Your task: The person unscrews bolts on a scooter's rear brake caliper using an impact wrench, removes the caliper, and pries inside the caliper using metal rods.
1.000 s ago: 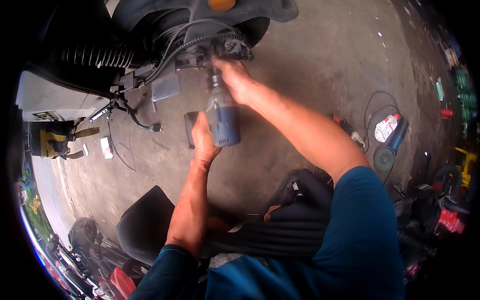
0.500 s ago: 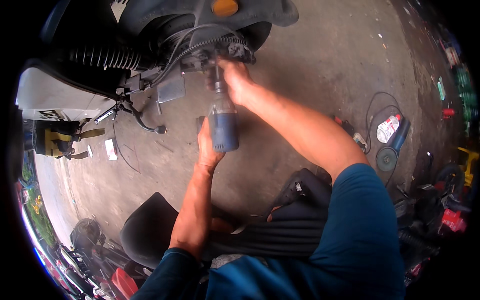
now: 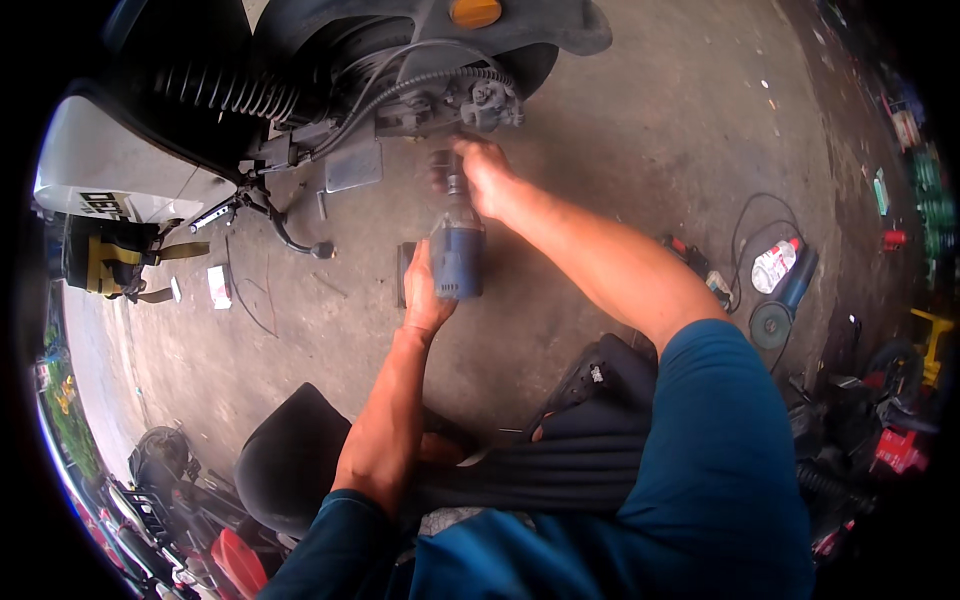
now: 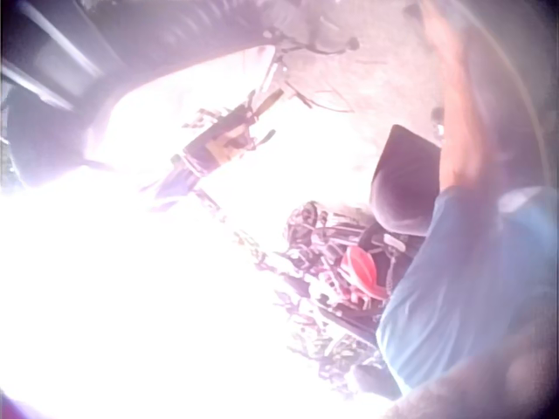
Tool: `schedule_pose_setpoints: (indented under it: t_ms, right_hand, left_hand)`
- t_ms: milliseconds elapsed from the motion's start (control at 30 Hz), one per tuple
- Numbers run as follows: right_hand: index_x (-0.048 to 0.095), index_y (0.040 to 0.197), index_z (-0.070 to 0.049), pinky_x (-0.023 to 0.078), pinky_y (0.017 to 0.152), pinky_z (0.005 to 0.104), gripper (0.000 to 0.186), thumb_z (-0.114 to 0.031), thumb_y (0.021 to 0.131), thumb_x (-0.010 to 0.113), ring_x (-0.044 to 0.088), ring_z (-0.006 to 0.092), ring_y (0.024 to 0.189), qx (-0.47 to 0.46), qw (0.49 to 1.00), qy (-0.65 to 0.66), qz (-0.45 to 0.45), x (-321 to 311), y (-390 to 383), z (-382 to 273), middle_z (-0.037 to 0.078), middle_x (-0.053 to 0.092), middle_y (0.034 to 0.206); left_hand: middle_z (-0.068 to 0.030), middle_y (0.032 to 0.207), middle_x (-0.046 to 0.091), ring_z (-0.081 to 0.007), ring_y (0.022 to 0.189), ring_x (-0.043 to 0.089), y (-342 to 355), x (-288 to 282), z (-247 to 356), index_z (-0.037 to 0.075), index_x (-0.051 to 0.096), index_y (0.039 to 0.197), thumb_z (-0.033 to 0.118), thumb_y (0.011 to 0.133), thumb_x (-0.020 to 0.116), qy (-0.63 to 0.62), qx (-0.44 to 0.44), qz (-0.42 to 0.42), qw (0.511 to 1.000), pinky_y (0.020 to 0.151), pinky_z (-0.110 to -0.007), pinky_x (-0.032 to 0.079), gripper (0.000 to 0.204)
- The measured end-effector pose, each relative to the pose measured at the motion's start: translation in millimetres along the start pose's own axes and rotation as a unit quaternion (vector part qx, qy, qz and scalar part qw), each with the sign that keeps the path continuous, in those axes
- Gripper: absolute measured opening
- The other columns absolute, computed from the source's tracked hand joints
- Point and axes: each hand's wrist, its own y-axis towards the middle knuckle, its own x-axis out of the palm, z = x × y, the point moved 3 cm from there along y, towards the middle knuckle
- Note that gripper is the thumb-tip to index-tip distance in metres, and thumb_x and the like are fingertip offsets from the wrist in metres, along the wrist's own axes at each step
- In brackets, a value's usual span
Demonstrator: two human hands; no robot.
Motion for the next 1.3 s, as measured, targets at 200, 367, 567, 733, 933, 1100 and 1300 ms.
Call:
schedule_pose_setpoints:
  t_ms: [200, 367, 567, 733, 933, 1100, 1300]
  right_hand:
    - [0.049, 0.108, -0.002, 0.055, 0.066, 0.0387, 0.023, -0.02, 0.099, 0.039, 0.062, 0.0258, 0.075, 0.005, 1.0, -0.01, -0.002, -4.7, 9.5, -0.9, 0.014, 0.061, 0.09]
    - [0.049, 0.107, -0.001, 0.054, 0.067, 0.0383, 0.023, -0.021, 0.099, 0.039, 0.062, 0.026, 0.077, 0.012, 1.0, -0.017, -0.015, -7.4, 15.9, -0.7, 0.014, 0.061, 0.092]
    - [0.049, 0.107, -0.004, 0.052, 0.072, 0.0398, 0.02, -0.019, 0.098, 0.04, 0.061, 0.0258, 0.08, 0.001, 0.999, 0.006, -0.052, -15.8, 13.8, 1.3, 0.013, 0.061, 0.093]
    - [0.05, 0.106, -0.005, 0.052, 0.069, 0.0393, 0.017, -0.017, 0.097, 0.042, 0.06, 0.0247, 0.077, -0.009, 0.996, 0.059, -0.064, -13.9, 17.1, 2.1, 0.012, 0.061, 0.093]
    - [0.05, 0.106, -0.005, 0.052, 0.064, 0.0365, 0.018, -0.019, 0.097, 0.043, 0.06, 0.0218, 0.072, -0.014, 1.0, 0.001, 0.01, -15.1, 21.7, 2.2, 0.011, 0.062, 0.09]
    - [0.051, 0.105, -0.005, 0.053, 0.064, 0.0365, 0.018, -0.019, 0.098, 0.041, 0.06, 0.0219, 0.074, -0.015, 1.0, 0.02, 0.007, -14.3, 20.5, 3.4, 0.011, 0.062, 0.091]
    - [0.051, 0.106, -0.005, 0.053, 0.065, 0.0369, 0.02, -0.021, 0.098, 0.041, 0.061, 0.0229, 0.076, -0.016, 0.999, 0.05, 0.004, -16.2, 26.3, 3.9, 0.012, 0.062, 0.094]
  left_hand:
    - [-0.026, 0.109, 0.054, -0.0439, 0.1, 0.054, 7.9, 2.5, -2.7, -0.003, 0.042, 0.127, 0.008, 0.069, 0.067, 0.025, -0.011, -0.008, 1.0, 0.083, -0.045, 0.046, 0.064]
    - [-0.0243, 0.105, 0.055, -0.0424, 0.097, 0.055, 11.3, 0.8, -3.9, -0.003, 0.044, 0.126, 0.003, 0.066, 0.067, 0.052, 0.006, 0.004, 0.999, 0.082, -0.045, 0.046, 0.065]
    - [-0.0193, 0.094, 0.054, -0.0381, 0.087, 0.056, 9.2, -1.5, 13.2, -0.001, 0.047, 0.125, 0.002, 0.068, 0.063, 0.213, 0.037, 0.043, 0.975, 0.076, -0.044, 0.047, 0.059]
    - [-0.0195, 0.099, 0.056, -0.0389, 0.092, 0.056, 19.9, -12.2, 1.7, -0.002, 0.049, 0.121, 0.006, 0.073, 0.061, 0.103, 0.019, -0.002, 0.994, 0.08, -0.043, 0.046, 0.05]
    - [-0.0204, 0.102, 0.056, -0.0397, 0.096, 0.056, 18.3, 4.1, 7.3, -0.001, 0.05, 0.114, 0.001, 0.072, 0.06, 0.106, 0.013, 0.033, 0.994, 0.083, -0.043, 0.046, 0.043]
    - [-0.0173, 0.089, 0.056, -0.0356, 0.085, 0.057, 21.6, -1.1, 1.2, 0.0, 0.052, 0.101, 0.002, 0.073, 0.057, 0.193, 0.049, 0.026, 0.98, 0.073, -0.043, 0.046, 0.028]
    - [-0.017, 0.086, 0.056, -0.0372, 0.08, 0.057, 25.9, -6.1, 4.1, 0.002, 0.051, 0.094, 0.001, 0.074, 0.053, 0.199, 0.073, 0.026, 0.977, 0.07, -0.045, 0.046, 0.02]
